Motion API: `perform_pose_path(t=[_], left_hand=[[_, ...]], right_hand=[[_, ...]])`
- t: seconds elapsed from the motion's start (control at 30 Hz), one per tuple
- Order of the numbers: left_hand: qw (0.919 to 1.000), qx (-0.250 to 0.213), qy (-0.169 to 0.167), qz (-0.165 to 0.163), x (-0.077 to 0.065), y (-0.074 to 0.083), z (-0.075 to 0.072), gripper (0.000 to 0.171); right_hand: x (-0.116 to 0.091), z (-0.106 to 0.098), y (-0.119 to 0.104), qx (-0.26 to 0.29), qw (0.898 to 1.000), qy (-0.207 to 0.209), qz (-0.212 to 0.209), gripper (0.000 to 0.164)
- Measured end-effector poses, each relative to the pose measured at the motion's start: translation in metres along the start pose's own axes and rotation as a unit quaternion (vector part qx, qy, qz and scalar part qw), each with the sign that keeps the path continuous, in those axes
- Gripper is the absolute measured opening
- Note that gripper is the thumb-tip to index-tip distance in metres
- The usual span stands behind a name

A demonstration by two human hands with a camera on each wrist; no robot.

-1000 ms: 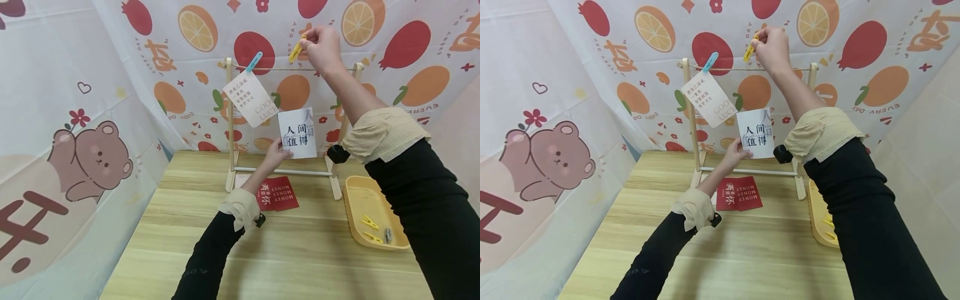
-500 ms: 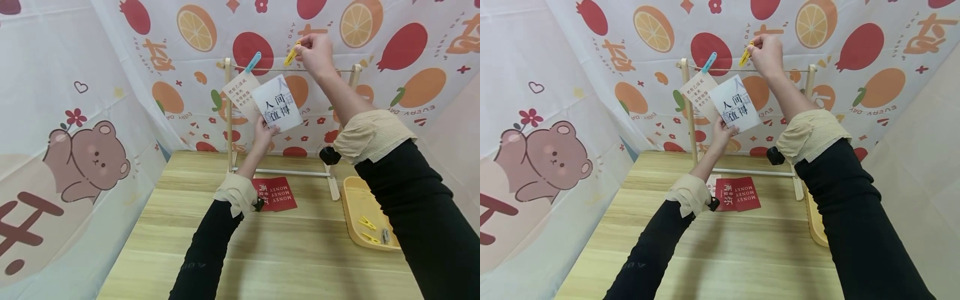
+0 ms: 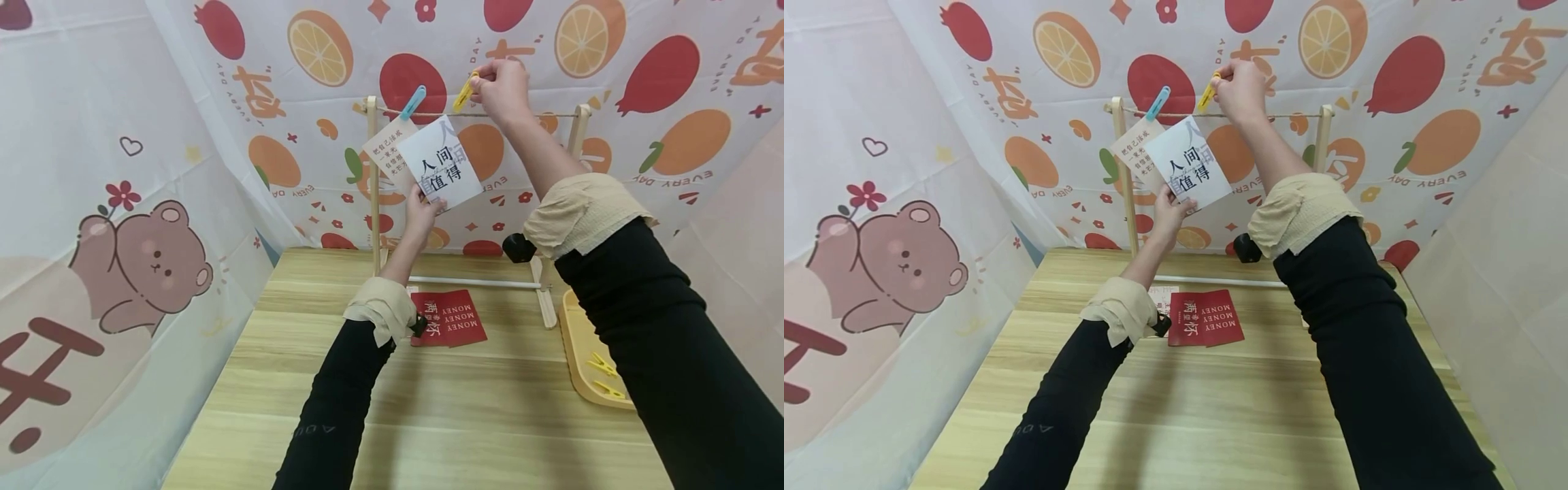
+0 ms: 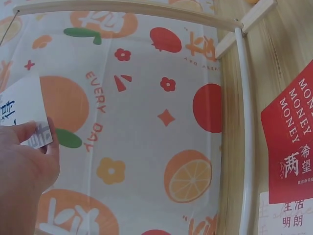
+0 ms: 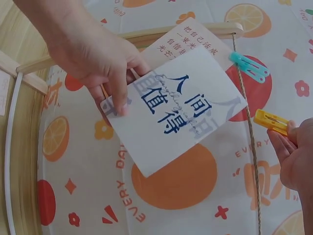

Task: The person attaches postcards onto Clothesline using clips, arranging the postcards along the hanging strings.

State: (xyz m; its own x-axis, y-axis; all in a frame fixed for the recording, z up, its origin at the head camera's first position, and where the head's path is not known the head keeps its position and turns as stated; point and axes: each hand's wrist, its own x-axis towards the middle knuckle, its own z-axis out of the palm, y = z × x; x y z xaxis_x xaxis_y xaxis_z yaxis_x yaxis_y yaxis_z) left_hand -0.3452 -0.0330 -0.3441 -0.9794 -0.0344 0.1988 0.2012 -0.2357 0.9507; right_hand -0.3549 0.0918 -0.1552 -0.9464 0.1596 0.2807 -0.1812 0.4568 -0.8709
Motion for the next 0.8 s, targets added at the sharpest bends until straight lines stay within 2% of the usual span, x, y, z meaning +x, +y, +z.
perform_pose_path(t=[0.37,0.8], left_hand=[[0.9998,0.013,-0.017,0.001,0.000,0.002,0.000,0.052],[0.9998,0.015,-0.011,0.000,0.002,0.000,-0.001,0.053]], right_hand=[[-0.003,0.012,-0.002,-0.006,0.999,-0.035,0.020,0.032],[-0.004,0.013,0.000,-0.037,0.997,-0.056,0.035,0.037]])
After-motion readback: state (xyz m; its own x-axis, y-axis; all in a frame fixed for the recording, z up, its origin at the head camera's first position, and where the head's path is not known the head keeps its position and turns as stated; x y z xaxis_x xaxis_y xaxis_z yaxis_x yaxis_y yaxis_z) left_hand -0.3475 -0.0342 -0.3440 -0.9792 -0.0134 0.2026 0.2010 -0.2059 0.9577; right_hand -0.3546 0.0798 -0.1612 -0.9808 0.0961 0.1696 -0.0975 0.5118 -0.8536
